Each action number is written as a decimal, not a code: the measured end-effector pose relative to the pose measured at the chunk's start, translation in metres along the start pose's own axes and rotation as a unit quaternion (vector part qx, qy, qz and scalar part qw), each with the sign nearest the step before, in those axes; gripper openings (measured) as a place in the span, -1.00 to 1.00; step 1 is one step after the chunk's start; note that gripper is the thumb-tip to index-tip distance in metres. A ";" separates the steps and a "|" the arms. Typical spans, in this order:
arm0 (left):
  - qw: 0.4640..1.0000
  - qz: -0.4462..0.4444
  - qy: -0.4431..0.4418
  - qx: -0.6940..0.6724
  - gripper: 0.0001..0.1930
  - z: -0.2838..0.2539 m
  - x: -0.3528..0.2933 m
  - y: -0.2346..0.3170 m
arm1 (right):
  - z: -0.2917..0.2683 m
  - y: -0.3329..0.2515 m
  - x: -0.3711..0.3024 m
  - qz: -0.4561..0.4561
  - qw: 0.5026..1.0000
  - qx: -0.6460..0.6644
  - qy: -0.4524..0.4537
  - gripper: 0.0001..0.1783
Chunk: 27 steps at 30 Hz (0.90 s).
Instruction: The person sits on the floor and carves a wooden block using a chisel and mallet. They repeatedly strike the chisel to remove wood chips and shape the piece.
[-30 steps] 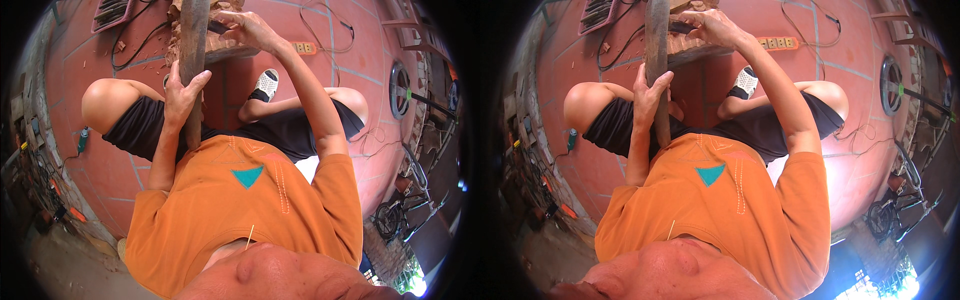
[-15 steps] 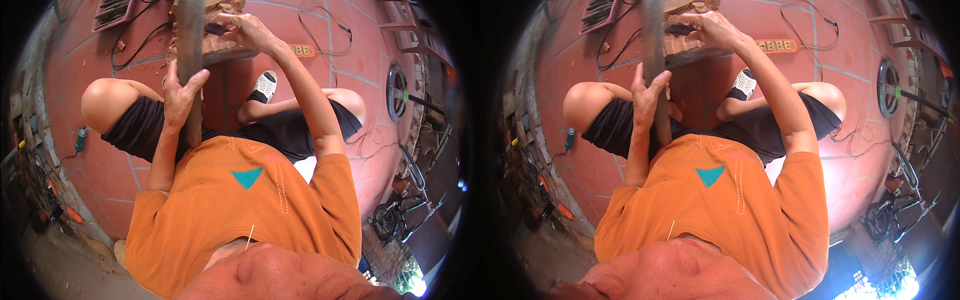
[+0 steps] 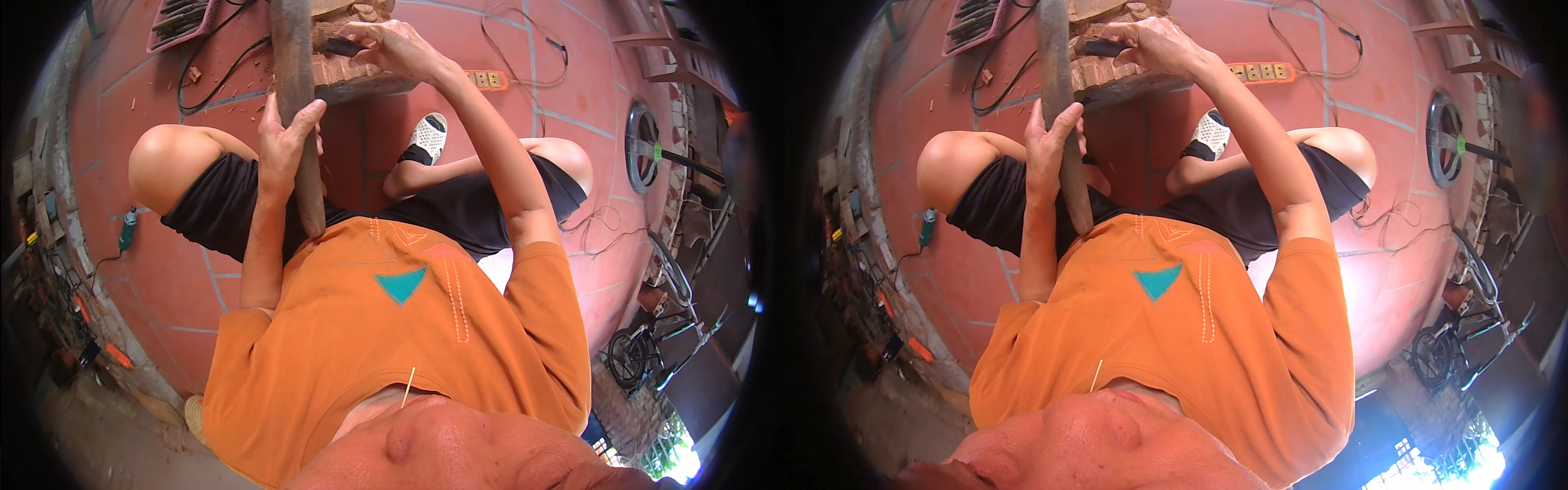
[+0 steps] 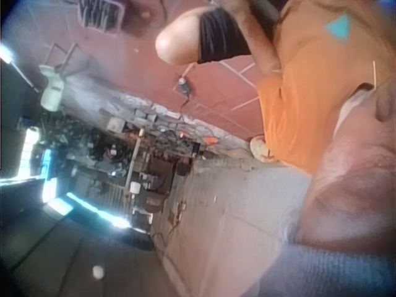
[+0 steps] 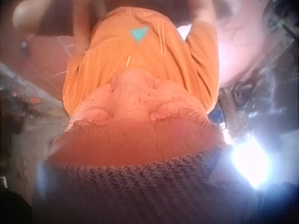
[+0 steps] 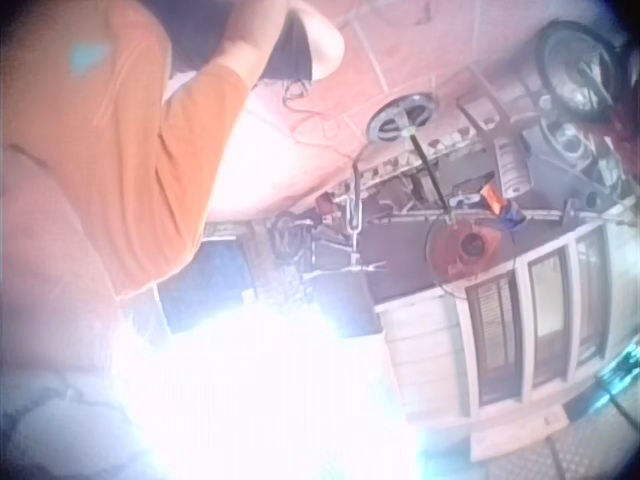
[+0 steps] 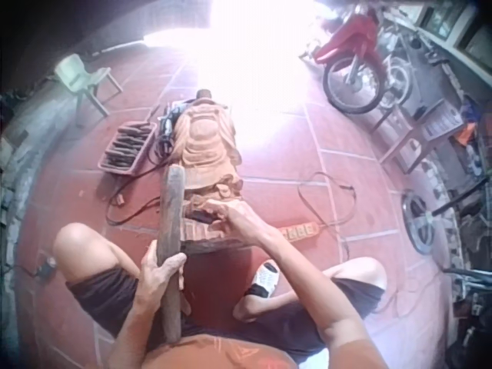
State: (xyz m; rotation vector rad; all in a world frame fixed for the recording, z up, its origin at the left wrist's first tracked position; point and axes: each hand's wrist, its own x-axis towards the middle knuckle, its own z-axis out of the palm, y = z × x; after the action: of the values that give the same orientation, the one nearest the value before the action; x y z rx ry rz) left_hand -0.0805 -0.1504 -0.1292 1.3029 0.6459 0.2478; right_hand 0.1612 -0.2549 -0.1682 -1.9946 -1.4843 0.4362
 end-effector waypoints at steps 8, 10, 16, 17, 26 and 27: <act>0.985 0.115 0.079 -0.099 -0.78 0.001 -0.010 -0.008 | -0.003 -0.002 0.002 0.003 1.000 0.004 -0.020 -0.43; 0.989 0.116 0.073 -0.061 -0.76 0.008 -0.012 -0.012 | -0.003 -0.002 0.001 0.004 1.000 -0.010 -0.017 -0.43; 0.996 0.008 -0.007 -0.086 -0.70 -0.001 -0.019 -0.005 | -0.008 -0.001 0.000 0.030 0.999 -0.015 -0.029 -0.39; 0.993 0.037 0.020 -0.114 -0.72 -0.001 -0.019 -0.005 | -0.007 -0.001 -0.001 0.037 0.999 -0.005 -0.033 -0.38; 0.999 0.033 0.020 -0.038 -0.71 0.011 -0.020 -0.026 | -0.006 0.002 0.002 0.023 0.999 -0.021 -0.040 -0.37; 1.000 -0.010 -0.015 0.002 -0.68 0.008 -0.020 -0.022 | -0.006 0.003 0.001 0.017 0.999 -0.030 -0.033 -0.38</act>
State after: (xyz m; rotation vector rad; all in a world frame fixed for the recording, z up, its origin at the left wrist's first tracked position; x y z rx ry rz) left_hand -0.0958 -0.1736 -0.1426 1.3004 0.6330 0.2108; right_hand 0.1675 -0.2563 -0.1657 -2.0730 -1.5212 0.4809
